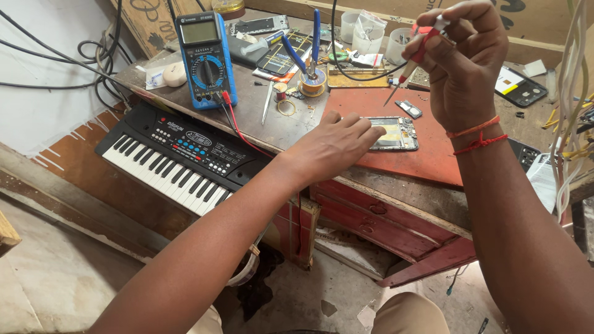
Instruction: The person holds a disassembled smartphone on a red mat and uses a red-handled screwdriver to work on its internal board, steadying the phone with the other hand. They reposition the phone and continue prying and adjusting components on the board throughout the clip.
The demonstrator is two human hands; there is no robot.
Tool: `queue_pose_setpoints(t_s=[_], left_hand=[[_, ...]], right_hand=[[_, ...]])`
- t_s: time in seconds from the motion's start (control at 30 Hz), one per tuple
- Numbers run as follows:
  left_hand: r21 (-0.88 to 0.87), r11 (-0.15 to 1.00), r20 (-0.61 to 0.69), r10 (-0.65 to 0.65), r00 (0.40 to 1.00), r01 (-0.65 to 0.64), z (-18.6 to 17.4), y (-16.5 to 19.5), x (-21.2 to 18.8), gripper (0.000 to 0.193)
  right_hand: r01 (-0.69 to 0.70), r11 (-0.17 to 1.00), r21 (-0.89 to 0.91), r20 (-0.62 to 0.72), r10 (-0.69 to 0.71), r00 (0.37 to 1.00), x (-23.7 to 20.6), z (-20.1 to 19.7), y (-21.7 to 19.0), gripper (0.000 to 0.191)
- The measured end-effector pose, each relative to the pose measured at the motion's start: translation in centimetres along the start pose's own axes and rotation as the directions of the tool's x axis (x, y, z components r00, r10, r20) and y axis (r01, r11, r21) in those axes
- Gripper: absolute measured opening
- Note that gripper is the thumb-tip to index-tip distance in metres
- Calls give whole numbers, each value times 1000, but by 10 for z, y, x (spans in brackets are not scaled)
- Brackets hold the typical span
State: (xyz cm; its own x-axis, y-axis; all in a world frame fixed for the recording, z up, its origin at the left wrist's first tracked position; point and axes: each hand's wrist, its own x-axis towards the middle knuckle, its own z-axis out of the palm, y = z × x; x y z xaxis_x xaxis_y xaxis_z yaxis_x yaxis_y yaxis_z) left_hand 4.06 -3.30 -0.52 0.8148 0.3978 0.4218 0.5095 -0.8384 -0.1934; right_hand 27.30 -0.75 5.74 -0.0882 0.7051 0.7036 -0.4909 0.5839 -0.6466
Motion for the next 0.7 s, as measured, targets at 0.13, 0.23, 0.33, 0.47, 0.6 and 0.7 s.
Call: queue_pose_setpoints(t_s=[0.13, 0.23, 0.33, 0.47, 0.6, 0.7], left_hand=[[-15, 1000, -28, -27, 999, 27, 4, -1, -8, 44], [-10, 999, -73, -46, 996, 45, 6, 3, -9, 44], [-80, 994, -101, -78, 992, 70, 4, 2, -11, 51], [-203, 971, -105, -151, 983, 128, 1, -2, -5, 63], [-246, 960, -153, -179, 972, 138, 8, -5, 15, 58], [-260, 958, -197, -173, 965, 119, 21, -7, 46, 55]], right_hand=[[-25, 1000, -16, 57, 25, 998, -1, 3, 0, 22], [-28, 1000, -12, 73, 29, 997, -1, 6, -1, 19], [-30, 999, -19, 14, 31, 999, 0, 6, -2, 20], [136, 982, -130, -87, -148, 985, 1, -3, 1, 21], [383, 685, -620, -1, -489, 872, 6, -27, 4, 30], [465, 538, -703, 105, -568, 816, 8, -42, 6, 33]])
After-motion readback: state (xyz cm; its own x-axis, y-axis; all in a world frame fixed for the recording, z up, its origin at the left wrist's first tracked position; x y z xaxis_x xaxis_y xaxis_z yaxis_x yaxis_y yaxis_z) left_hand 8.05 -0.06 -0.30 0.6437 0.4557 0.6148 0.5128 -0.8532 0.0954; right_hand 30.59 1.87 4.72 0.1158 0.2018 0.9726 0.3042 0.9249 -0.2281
